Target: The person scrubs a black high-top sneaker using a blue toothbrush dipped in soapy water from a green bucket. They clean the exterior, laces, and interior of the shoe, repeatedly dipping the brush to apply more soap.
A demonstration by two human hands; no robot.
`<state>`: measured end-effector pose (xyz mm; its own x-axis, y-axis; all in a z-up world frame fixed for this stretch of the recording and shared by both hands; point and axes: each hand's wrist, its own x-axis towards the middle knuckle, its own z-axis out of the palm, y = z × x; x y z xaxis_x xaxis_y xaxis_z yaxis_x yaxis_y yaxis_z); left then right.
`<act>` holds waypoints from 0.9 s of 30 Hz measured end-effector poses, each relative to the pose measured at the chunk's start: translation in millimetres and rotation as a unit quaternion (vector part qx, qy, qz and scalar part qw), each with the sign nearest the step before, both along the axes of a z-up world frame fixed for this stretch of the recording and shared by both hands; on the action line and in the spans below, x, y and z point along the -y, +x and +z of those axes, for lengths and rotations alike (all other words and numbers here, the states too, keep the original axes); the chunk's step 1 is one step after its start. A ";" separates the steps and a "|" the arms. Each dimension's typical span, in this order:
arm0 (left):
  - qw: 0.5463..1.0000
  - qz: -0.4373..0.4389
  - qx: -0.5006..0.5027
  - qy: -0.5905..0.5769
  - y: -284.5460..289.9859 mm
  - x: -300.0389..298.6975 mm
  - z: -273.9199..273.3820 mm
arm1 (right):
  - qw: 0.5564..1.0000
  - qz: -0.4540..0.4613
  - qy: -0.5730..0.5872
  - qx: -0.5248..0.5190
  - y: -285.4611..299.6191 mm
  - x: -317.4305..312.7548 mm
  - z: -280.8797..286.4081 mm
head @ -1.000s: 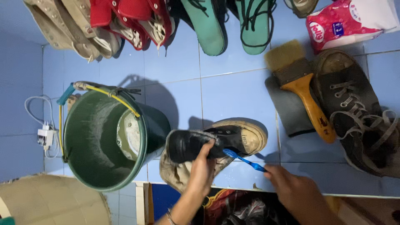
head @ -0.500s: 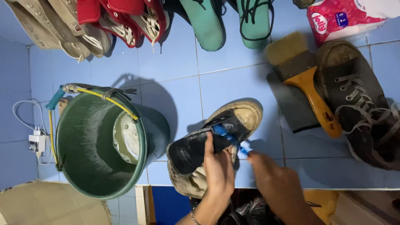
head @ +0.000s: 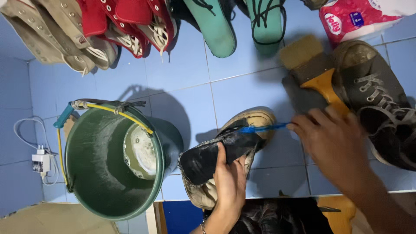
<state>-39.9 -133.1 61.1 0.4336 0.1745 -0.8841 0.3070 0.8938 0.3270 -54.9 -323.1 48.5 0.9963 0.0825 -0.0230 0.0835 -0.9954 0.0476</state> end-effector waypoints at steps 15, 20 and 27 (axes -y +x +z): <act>0.999 0.004 0.023 -0.024 -1.2 -16.0 -10.6 | 0.996 0.059 0.014 0.057 21.6 -21.0 0.0; 0.999 -0.045 -0.006 -0.019 1.9 -13.9 2.4 | 0.996 0.069 0.012 0.050 20.4 -1.8 -1.8; 0.999 0.020 -0.030 0.012 4.4 -10.2 2.9 | 0.996 0.062 0.022 0.053 25.3 11.1 -8.2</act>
